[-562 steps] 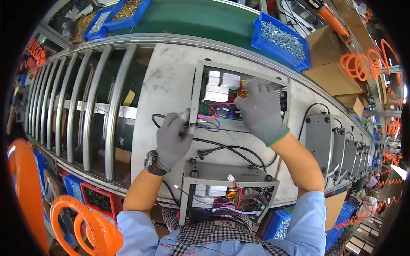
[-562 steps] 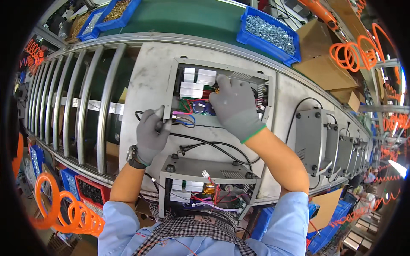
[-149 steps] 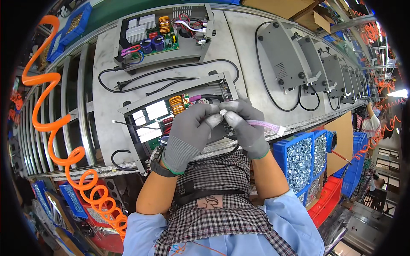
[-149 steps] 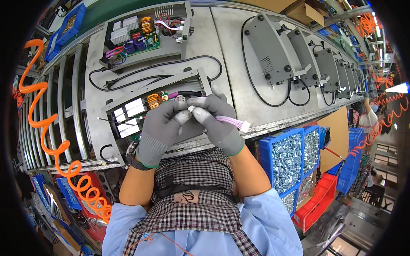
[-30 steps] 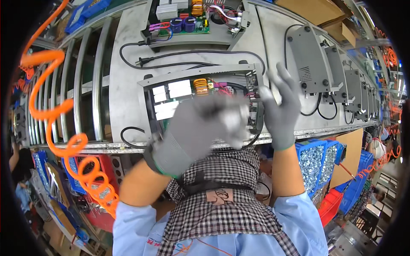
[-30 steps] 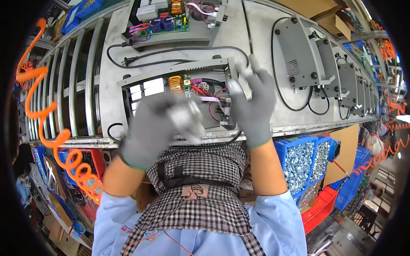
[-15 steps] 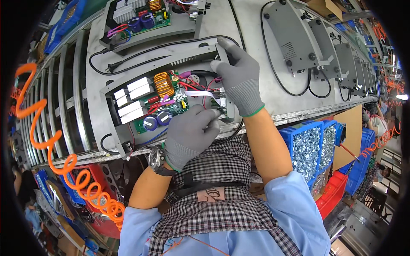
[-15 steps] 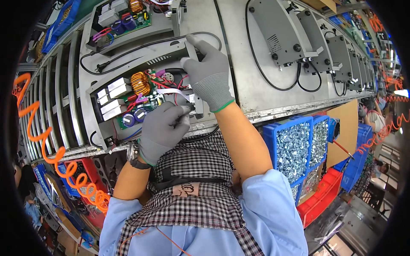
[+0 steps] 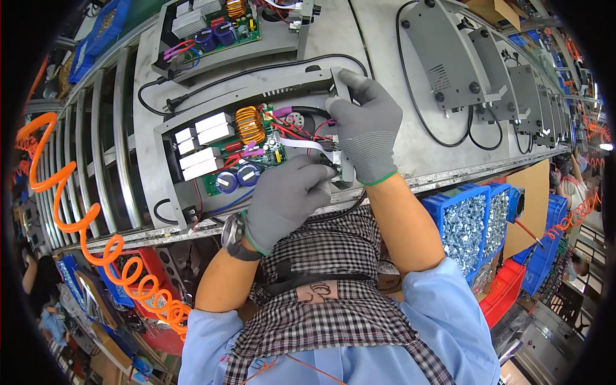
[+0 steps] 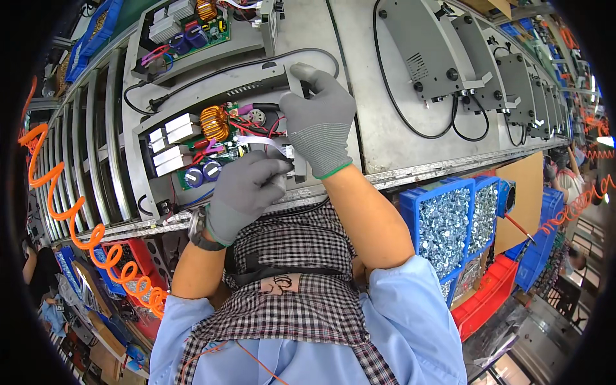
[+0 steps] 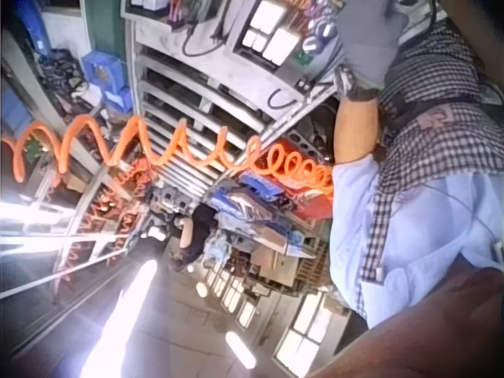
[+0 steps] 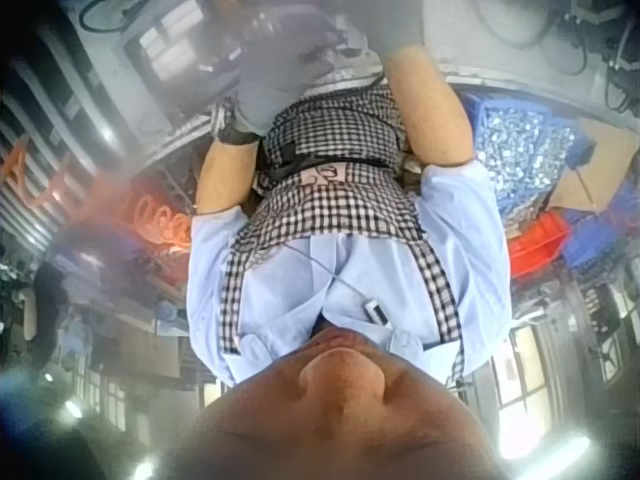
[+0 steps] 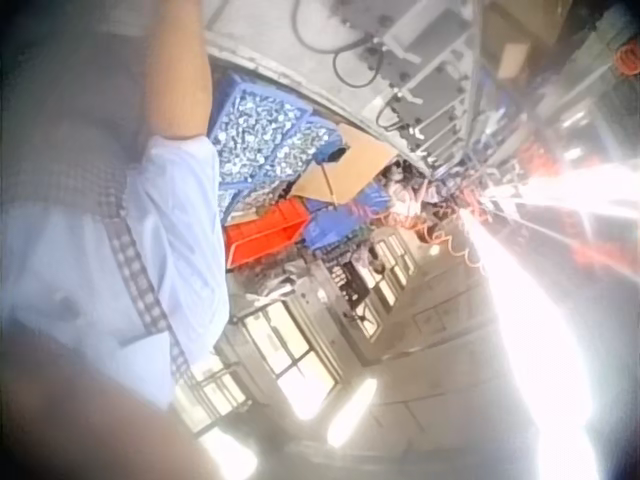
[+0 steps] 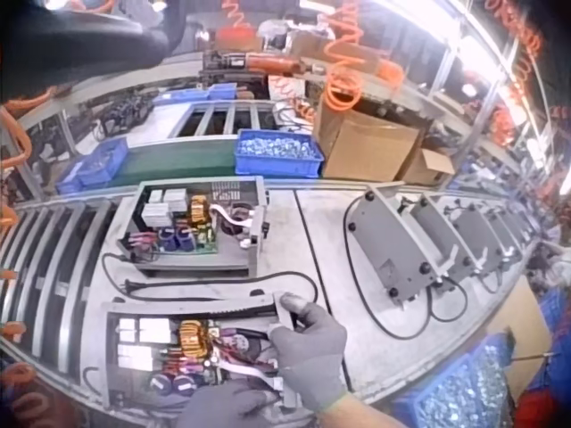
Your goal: The person assembles an electronic device by connecting internal wires and securing the metal casing. They use a screwdriver to tighten screws and a pneumatic impact driver to fasten bolts, working on a unit placed on a factory assembly line.
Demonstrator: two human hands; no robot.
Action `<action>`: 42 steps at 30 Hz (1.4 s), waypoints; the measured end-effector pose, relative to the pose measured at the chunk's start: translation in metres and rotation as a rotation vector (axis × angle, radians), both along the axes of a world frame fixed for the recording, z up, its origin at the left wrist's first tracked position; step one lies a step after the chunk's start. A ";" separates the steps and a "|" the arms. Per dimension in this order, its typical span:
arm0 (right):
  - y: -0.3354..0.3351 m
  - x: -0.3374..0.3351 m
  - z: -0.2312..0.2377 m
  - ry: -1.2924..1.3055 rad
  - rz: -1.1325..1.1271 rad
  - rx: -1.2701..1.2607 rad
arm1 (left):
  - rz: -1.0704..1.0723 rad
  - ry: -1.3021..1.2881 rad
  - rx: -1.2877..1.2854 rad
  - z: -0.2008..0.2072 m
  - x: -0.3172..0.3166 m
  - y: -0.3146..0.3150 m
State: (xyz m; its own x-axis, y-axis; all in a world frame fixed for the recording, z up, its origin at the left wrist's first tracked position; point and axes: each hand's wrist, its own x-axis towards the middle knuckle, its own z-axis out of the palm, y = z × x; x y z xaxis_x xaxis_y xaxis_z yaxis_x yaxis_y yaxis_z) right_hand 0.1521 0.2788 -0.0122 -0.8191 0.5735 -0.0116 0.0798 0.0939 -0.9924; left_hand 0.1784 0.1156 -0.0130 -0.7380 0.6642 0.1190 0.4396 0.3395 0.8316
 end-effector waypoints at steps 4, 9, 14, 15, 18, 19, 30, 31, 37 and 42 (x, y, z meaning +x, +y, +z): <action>0.002 -0.009 -0.007 0.041 -0.052 -0.015 | 0.105 0.053 -0.010 -0.006 0.003 0.014; 0.009 -0.018 -0.001 0.042 -0.048 0.119 | 0.219 0.167 -0.055 0.005 0.005 0.008; 0.024 -0.025 -0.009 0.111 -0.064 -0.002 | 0.576 0.288 -0.274 -0.035 0.051 -0.051; 0.023 -0.031 -0.007 0.074 -0.049 0.035 | 0.610 0.300 -0.369 -0.040 0.045 -0.064; 0.033 -0.032 0.002 -0.089 -0.009 0.341 | 0.642 0.272 -0.442 -0.042 0.016 -0.071; 0.030 -0.035 0.004 -0.143 0.012 0.411 | 0.621 0.292 -0.412 -0.043 0.010 -0.078; -0.107 0.071 -0.044 0.403 1.156 1.099 | 0.159 0.385 0.365 -0.032 0.064 -0.136; -0.112 0.073 -0.047 0.404 1.192 1.122 | 0.089 0.341 0.379 -0.032 0.058 -0.151; -0.113 0.052 -0.019 -0.011 1.462 0.785 | 0.552 0.711 -0.165 -0.044 0.038 -0.155; -0.124 0.033 0.006 -0.670 0.818 -0.658 | 0.701 0.806 0.039 -0.065 0.037 -0.133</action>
